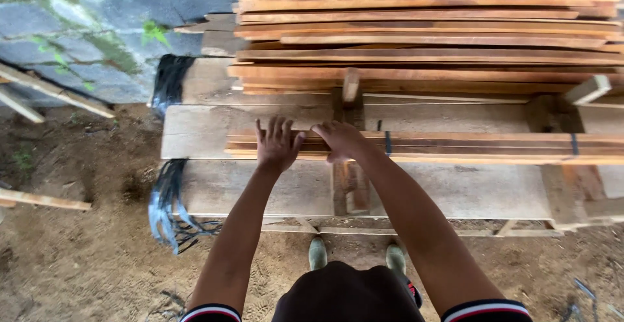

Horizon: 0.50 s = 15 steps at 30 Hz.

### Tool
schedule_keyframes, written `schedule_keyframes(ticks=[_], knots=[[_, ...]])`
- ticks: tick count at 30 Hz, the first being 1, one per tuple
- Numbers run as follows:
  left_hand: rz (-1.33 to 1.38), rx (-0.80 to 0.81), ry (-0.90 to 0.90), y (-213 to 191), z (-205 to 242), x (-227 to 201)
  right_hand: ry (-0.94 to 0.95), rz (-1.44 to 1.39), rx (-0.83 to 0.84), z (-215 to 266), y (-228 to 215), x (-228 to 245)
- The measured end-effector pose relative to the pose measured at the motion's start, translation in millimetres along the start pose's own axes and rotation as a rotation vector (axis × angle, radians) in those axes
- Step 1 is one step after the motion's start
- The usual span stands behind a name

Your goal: Bundling long wooden strips together using black plastic or rubber straps.

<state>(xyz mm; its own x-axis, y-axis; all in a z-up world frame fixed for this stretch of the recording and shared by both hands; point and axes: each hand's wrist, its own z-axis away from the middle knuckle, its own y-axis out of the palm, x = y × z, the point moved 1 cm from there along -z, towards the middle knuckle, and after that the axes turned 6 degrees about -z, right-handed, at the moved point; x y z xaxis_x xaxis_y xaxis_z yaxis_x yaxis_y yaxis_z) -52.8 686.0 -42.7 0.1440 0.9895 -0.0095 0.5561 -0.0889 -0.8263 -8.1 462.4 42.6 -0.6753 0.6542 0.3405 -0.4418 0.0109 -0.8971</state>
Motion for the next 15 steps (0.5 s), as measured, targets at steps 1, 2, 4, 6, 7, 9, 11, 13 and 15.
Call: schedule_keyframes(ticks=[1,2,4,6,7,9,11,13,15], knots=[[0.009,-0.002,0.01,2,-5,-14,0.013,-0.001,-0.004,13,1,-12],[0.029,0.027,0.05,5,-10,-29,0.041,0.016,-0.035,25,2,-25],[0.063,0.06,0.098,19,-18,-66,0.087,0.03,-0.063,58,-1,-49],[0.149,-0.043,0.206,39,-25,-98,0.156,0.113,-0.055,88,-10,-68],[0.154,-0.042,0.206,18,-38,-121,0.16,0.113,-0.052,98,-5,-82],[0.256,0.39,0.193,-21,-62,-167,0.126,0.189,-0.175,120,2,-109],[0.224,0.425,0.242,-24,-71,-205,0.105,0.184,-0.19,147,0,-125],[0.189,0.461,0.291,-14,-79,-237,0.082,0.178,-0.206,170,-3,-146],[0.135,0.486,0.367,10,-79,-264,0.089,0.151,-0.221,193,-2,-170]])
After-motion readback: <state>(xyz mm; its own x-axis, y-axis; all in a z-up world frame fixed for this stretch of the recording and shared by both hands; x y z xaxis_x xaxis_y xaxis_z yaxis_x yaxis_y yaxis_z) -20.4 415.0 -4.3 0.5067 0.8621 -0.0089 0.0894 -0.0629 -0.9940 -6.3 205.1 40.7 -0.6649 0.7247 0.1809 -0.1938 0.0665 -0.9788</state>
